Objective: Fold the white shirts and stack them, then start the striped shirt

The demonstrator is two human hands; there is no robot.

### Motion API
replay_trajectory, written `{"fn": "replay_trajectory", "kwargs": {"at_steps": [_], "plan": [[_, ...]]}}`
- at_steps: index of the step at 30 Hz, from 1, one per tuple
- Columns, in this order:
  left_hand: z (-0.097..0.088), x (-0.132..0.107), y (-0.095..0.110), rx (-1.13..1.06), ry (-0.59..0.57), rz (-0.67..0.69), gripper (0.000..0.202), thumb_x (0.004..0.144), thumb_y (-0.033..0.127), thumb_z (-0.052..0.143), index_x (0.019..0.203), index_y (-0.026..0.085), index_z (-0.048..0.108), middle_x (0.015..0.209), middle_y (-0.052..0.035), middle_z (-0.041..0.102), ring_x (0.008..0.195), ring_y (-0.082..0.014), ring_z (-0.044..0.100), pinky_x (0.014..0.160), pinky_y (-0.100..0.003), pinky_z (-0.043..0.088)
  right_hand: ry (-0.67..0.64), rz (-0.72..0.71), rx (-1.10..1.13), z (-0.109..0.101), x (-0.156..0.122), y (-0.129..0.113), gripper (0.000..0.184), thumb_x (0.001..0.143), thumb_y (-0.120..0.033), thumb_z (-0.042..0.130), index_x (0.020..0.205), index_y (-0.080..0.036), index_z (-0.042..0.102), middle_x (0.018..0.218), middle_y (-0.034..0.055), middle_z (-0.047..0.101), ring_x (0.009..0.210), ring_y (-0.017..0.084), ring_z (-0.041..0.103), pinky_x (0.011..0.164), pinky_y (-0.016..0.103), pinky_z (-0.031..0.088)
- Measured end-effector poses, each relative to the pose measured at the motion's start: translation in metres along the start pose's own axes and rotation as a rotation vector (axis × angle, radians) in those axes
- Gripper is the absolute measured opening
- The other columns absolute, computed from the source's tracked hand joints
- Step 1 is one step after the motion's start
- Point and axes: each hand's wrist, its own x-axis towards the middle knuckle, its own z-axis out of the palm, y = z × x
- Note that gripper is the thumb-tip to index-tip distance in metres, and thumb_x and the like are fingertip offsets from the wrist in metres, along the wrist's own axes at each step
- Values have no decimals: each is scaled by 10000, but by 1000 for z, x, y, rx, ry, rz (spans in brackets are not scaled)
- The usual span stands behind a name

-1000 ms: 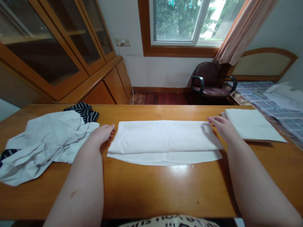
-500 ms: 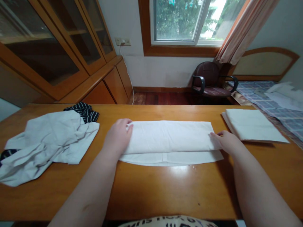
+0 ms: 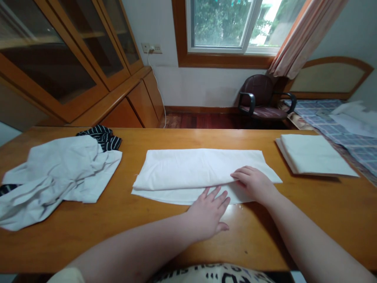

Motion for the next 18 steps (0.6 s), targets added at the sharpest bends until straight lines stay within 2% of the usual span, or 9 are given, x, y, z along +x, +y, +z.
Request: {"fn": "replay_trajectory", "kwargs": {"at_steps": [4, 8, 11, 15, 18], "plan": [[-1, -1, 2, -24, -44, -11, 726, 888, 603, 378, 1445, 140, 339, 1512, -122, 334, 1401, -339, 237, 1119, -533, 180, 180, -64, 28, -7, -1, -4, 205, 834, -133, 540, 972, -222, 663, 860, 69, 690, 791, 203, 599, 725, 348, 500], [-3, -2, 4, -33, -91, -51, 722, 887, 595, 395, 1457, 160, 313, 1517, -102, 332, 1372, -315, 298, 1087, -488, 268, 158, -168, 136, -13, -2, -12, 140, 793, -155, 559, 886, -226, 637, 786, 46, 655, 741, 180, 578, 682, 321, 469], [-6, -3, 5, -22, -110, -52, 710, 891, 577, 409, 1462, 169, 297, 1508, -95, 353, 1338, -289, 356, 1055, -431, 324, -6, -179, 219, -16, 0, -18, 115, 742, -130, 553, 806, -206, 612, 741, 37, 616, 715, 172, 554, 661, 302, 440], [-7, -2, 5, 12, -85, -35, 756, 885, 564, 442, 1480, 144, 238, 1510, -119, 342, 1331, -271, 368, 1039, -371, 339, -331, 57, 270, -17, 6, -26, 170, 654, -100, 585, 789, -203, 589, 772, 18, 607, 736, 166, 550, 672, 278, 425], [-8, -2, 8, 41, -70, -38, 773, 871, 572, 469, 1472, 140, 246, 1476, -129, 394, 1283, -275, 424, 997, -368, 378, -437, 186, 291, -21, 6, -29, 248, 631, -182, 667, 869, -207, 601, 871, 28, 622, 815, 189, 560, 731, 295, 433]]}}
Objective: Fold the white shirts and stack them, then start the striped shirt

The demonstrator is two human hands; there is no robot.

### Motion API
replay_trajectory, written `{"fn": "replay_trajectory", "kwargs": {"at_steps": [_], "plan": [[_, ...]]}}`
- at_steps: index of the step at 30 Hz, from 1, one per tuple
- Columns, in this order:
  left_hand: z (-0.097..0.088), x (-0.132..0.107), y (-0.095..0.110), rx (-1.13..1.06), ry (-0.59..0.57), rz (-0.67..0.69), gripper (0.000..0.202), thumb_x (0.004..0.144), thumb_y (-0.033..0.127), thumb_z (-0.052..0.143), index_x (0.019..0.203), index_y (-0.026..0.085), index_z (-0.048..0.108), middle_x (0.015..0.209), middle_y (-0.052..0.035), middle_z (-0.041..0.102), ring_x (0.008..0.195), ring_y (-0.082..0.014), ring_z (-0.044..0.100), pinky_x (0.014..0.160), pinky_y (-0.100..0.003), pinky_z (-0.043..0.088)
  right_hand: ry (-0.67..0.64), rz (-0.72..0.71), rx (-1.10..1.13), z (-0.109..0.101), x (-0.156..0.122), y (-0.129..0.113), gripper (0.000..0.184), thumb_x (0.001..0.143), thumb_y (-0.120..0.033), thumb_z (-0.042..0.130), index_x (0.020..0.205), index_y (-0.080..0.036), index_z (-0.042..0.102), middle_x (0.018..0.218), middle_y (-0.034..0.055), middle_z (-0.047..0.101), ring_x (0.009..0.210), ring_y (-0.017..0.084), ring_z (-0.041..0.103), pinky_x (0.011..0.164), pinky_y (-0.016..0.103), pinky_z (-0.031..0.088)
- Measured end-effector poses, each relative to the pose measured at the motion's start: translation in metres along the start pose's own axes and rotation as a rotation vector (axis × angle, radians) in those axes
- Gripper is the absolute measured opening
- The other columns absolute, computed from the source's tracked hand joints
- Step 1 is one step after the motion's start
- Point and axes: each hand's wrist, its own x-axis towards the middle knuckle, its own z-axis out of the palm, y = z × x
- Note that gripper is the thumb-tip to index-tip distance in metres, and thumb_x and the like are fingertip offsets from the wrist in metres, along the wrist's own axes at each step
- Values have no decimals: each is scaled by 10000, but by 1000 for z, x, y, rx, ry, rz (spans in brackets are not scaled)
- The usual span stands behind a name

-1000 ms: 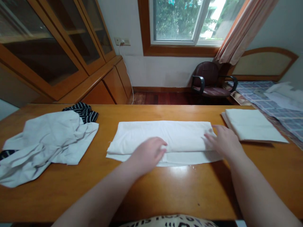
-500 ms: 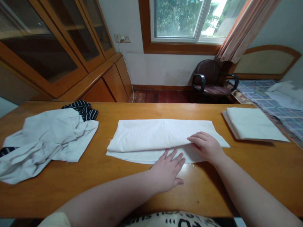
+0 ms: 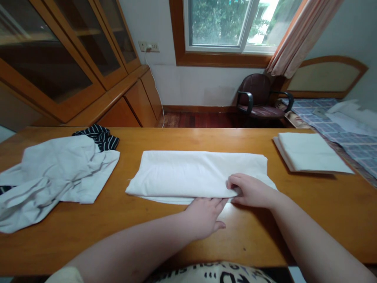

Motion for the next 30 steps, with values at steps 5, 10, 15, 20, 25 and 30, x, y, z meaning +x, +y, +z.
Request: {"fn": "replay_trajectory", "kwargs": {"at_steps": [5, 10, 15, 20, 25, 30], "plan": [[-8, -4, 6, 102, 18, 71, 442, 928, 384, 466, 1299, 144, 474, 1225, -106, 611, 1039, -221, 586, 808, -326, 463, -66, 123, -22, -7, -10, 12, 286, 607, -177, 671, 886, -216, 628, 942, 34, 633, 873, 205, 567, 780, 301, 428], [-19, -4, -5, 197, 205, -22, 336, 957, 203, 377, 1275, 172, 483, 1247, -100, 581, 1081, -223, 545, 866, -366, 438, -33, 225, -114, -11, -18, 34, 274, 567, -159, 639, 837, -203, 624, 906, 49, 637, 846, 218, 568, 759, 302, 423], [-22, 2, -15, 138, 105, -175, 205, 923, 176, 428, 1074, 182, 567, 1035, -73, 620, 965, -230, 552, 814, -385, 447, -44, 359, -82, -19, -30, 39, 175, 612, -115, 549, 749, -203, 614, 794, 25, 657, 721, 175, 581, 632, 255, 402], [-23, 5, -17, 105, 28, -127, 122, 892, 145, 468, 961, 184, 562, 952, -54, 603, 899, -224, 542, 763, -369, 448, -261, 519, 65, -31, -37, 35, 266, 751, -437, 590, 674, -191, 657, 650, 36, 669, 592, 175, 584, 536, 267, 394], [-25, 5, -19, 95, 6, -104, 110, 903, 165, 466, 964, 195, 553, 939, -46, 596, 892, -221, 545, 742, -359, 450, 198, 316, -180, -12, -15, 23, 421, 900, -485, 418, 1011, -168, 673, 1055, 134, 687, 979, 262, 623, 857, 382, 465], [-23, 6, -19, 83, -7, -76, 141, 922, 173, 429, 1006, 199, 539, 899, -42, 583, 832, -194, 562, 713, -325, 453, 199, 130, -340, 34, 14, 20, 653, 904, -543, 414, 1440, -174, 372, 1531, 155, 272, 1413, 303, 229, 1117, 517, 219]]}}
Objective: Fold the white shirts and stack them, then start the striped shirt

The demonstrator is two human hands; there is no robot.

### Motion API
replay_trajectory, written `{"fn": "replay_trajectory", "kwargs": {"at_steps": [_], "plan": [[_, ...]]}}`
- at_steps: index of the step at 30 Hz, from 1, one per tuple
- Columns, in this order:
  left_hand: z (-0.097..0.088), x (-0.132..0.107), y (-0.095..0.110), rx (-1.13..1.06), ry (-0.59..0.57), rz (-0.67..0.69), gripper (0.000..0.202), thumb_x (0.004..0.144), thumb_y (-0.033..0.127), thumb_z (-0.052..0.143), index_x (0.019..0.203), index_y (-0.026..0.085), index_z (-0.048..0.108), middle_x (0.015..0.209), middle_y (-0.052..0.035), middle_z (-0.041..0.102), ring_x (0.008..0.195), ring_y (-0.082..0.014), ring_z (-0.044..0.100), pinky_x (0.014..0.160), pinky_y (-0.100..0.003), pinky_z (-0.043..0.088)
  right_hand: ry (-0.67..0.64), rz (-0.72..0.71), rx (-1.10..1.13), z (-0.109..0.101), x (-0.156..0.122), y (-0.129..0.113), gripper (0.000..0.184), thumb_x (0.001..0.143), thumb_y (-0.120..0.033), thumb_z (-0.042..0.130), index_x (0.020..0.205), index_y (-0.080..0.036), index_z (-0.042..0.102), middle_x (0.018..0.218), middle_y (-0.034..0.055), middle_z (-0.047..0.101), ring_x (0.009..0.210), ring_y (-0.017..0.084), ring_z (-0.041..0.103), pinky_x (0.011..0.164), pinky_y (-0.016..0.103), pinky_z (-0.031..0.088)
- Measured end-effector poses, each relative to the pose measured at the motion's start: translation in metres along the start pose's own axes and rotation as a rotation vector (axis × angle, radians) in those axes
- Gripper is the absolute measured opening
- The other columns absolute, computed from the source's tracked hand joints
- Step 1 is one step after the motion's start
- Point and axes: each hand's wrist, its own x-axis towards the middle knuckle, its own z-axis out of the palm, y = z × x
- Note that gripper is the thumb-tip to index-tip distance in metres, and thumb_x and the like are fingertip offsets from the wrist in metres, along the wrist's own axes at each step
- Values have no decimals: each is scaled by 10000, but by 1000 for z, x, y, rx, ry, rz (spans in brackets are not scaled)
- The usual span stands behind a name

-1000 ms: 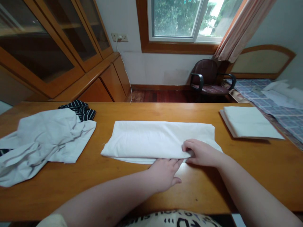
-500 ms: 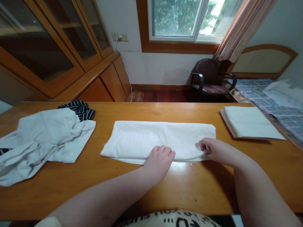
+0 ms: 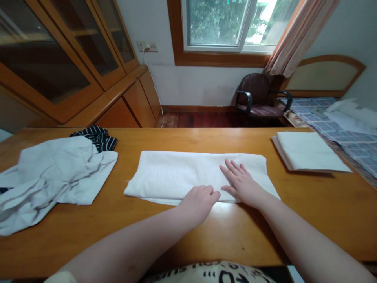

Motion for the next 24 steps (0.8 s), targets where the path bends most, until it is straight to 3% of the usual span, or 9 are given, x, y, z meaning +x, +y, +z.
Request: {"fn": "replay_trajectory", "kwargs": {"at_steps": [4, 7, 10, 15, 18, 21, 24], "plan": [[3, 2, 0, -11, -16, -22, 145, 887, 128, 440, 978, 186, 538, 880, -50, 586, 817, -202, 571, 704, -327, 460, -53, 173, -73, 15, 6, 9, 691, 920, -566, 333, 1493, -186, 264, 1562, 153, 166, 1435, 303, 136, 1129, 519, 175], [3, 3, 1, -62, -27, -51, 157, 845, 93, 451, 943, 177, 540, 895, -58, 597, 833, -205, 574, 724, -331, 464, -7, 417, -117, 16, 7, 29, 799, 905, -612, 292, 1493, -74, 229, 1541, 224, 184, 1430, 337, 124, 1133, 497, 169], [-1, 2, 0, -172, -7, -61, 115, 836, 154, 496, 936, 176, 548, 942, -61, 611, 878, -201, 576, 772, -327, 462, 35, 533, -126, 20, 8, 49, 898, 881, -656, 266, 1471, 19, 220, 1519, 271, 205, 1427, 356, 127, 1136, 476, 167], [-14, 0, -3, -336, -11, -123, 198, 871, 323, 519, 1007, 187, 567, 976, -51, 630, 888, -191, 599, 779, -313, 473, 113, 510, -106, 26, 9, 56, 886, 863, -662, 292, 1465, -14, 244, 1533, 266, 158, 1412, 420, 114, 1102, 591, 128], [-27, 6, -3, -240, 3, -137, 211, 877, 332, 521, 1011, 180, 578, 988, -68, 632, 907, -209, 604, 788, -333, 478, 166, 482, -111, 18, 10, 47, 784, 857, -618, 383, 1447, -104, 326, 1564, 214, 84, 1406, 457, 59, 1061, 667, 95], [-35, 29, -4, -43, 125, -174, 268, 867, 348, 549, 1051, 156, 582, 1132, -126, 610, 1056, -260, 563, 878, -390, 452, 195, 295, -106, 10, 13, 36, 664, 871, -531, 442, 1424, -170, 375, 1580, 161, 46, 1428, 397, 37, 1089, 624, 100], [-28, 63, -10, 61, 289, -187, 492, 868, 406, 553, 1278, 140, 494, 1429, -158, 430, 1323, -298, 363, 1061, -445, 317, 102, 98, -77, 9, 18, 30, 651, 897, -536, 405, 1453, -204, 332, 1561, 137, 194, 1433, 315, 144, 1118, 565, 131]]}}
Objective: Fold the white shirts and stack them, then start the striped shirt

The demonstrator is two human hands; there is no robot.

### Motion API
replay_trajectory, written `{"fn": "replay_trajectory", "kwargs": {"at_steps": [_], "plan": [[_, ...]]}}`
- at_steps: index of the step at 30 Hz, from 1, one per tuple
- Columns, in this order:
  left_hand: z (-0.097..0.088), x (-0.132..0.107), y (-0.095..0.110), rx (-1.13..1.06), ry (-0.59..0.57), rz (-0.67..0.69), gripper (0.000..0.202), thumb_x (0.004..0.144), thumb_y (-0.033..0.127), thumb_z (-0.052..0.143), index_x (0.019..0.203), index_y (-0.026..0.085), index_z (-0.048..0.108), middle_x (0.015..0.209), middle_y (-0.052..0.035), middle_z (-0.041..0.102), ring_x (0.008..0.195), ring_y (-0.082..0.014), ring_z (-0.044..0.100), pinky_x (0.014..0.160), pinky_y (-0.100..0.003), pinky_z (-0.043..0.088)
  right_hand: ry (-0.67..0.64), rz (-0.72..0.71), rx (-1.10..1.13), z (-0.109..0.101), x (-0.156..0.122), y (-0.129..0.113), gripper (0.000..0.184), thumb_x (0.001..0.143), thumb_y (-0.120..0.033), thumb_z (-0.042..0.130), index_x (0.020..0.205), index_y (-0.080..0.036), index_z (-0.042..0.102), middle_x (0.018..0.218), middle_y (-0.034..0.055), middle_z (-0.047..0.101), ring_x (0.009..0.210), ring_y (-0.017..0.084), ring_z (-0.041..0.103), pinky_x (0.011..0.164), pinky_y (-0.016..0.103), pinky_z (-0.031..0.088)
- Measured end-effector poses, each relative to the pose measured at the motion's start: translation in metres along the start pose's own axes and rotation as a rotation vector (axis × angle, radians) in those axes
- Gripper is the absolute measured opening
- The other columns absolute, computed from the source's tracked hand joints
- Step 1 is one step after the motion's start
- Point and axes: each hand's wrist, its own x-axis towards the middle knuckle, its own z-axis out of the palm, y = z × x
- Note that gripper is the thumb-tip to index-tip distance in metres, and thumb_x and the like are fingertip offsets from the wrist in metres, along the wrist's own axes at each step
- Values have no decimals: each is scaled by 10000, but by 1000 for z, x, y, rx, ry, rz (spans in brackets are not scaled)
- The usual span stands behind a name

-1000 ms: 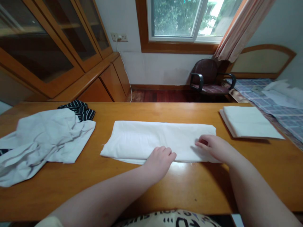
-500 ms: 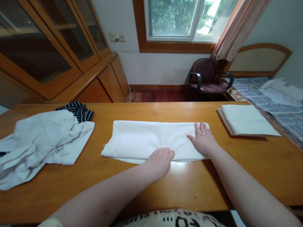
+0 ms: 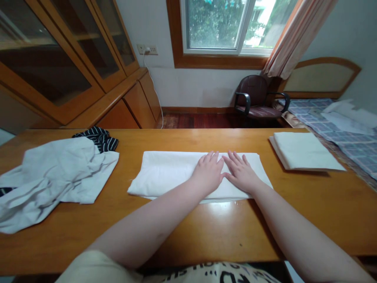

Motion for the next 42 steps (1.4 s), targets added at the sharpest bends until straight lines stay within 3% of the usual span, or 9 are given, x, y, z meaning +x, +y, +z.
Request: {"fn": "replay_trajectory", "kwargs": {"at_steps": [3, 8, 11, 18, 25, 32, 34, 38, 42], "plan": [[28, 17, -2, 7, -40, 38, 625, 888, 513, 474, 1397, 157, 403, 1483, -118, 388, 1402, -289, 244, 1146, -489, 148, -75, -32, 7, 3, 2, 0, 683, 901, -568, 376, 1469, -195, 307, 1531, 127, 282, 1420, 299, 206, 1124, 555, 145], [52, 0, -18, -42, -131, -120, 769, 874, 646, 330, 1478, 171, 278, 1549, -100, 258, 1433, -270, 172, 1151, -502, 128, -76, -16, 0, 2, 2, 0, 671, 909, -547, 365, 1477, -194, 302, 1536, 109, 272, 1420, 286, 214, 1131, 544, 151], [50, -18, -42, -11, -126, -285, 877, 837, 705, 316, 1501, 143, 201, 1556, -129, 219, 1440, -311, 127, 1135, -565, 102, -78, -11, 4, -1, 2, -2, 681, 911, -566, 343, 1478, -191, 302, 1534, 103, 279, 1418, 285, 220, 1133, 541, 153], [33, -70, -128, 93, -124, -549, 827, 879, 613, 323, 1467, 35, 260, 1534, -195, 237, 1433, -294, 171, 1154, -436, 151, -87, 15, 11, 1, 3, 0, 679, 908, -583, 341, 1481, -222, 296, 1537, 79, 278, 1416, 275, 231, 1141, 519, 152], [16, -132, -180, 72, -180, -800, 778, 899, 521, 281, 1476, 5, 206, 1539, -227, 186, 1419, -365, 174, 1111, -539, 204, -76, 6, 1, 3, 2, 1, 692, 908, -590, 339, 1481, -205, 294, 1535, 86, 279, 1418, 271, 226, 1144, 513, 149], [-14, -184, -170, -111, -50, -751, 610, 863, 484, 330, 1292, 90, 511, 1323, -156, 557, 1228, -269, 502, 1044, -381, 353, -25, -26, 36, 4, 0, 5, 676, 905, -576, 377, 1452, -179, 359, 1511, 134, 324, 1405, 309, 245, 1122, 560, 183], [-21, -189, -161, -130, -31, -830, 551, 869, 486, 327, 1205, 119, 565, 1185, -145, 639, 1100, -265, 581, 952, -359, 416, -2, -54, 63, 0, -1, 4, 642, 900, -550, 419, 1426, -182, 403, 1494, 137, 358, 1398, 314, 263, 1121, 561, 191], [-31, -183, -152, -119, -183, -1016, 511, 871, 569, 281, 928, 183, 610, 846, -96, 686, 779, -262, 643, 650, -325, 442, -18, -113, 125, -8, -7, -12, 614, 908, -515, 438, 1409, -160, 422, 1485, 148, 372, 1395, 299, 279, 1132, 535, 194], [-33, -177, -158, -65, -297, -991, 473, 842, 600, 314, 713, 207, 544, 667, -74, 635, 644, -257, 602, 555, -313, 374, -94, -153, 138, -5, -14, -43, 673, 908, -538, 424, 1462, -166, 334, 1535, 153, 254, 1417, 312, 210, 1123, 558, 195]]}}
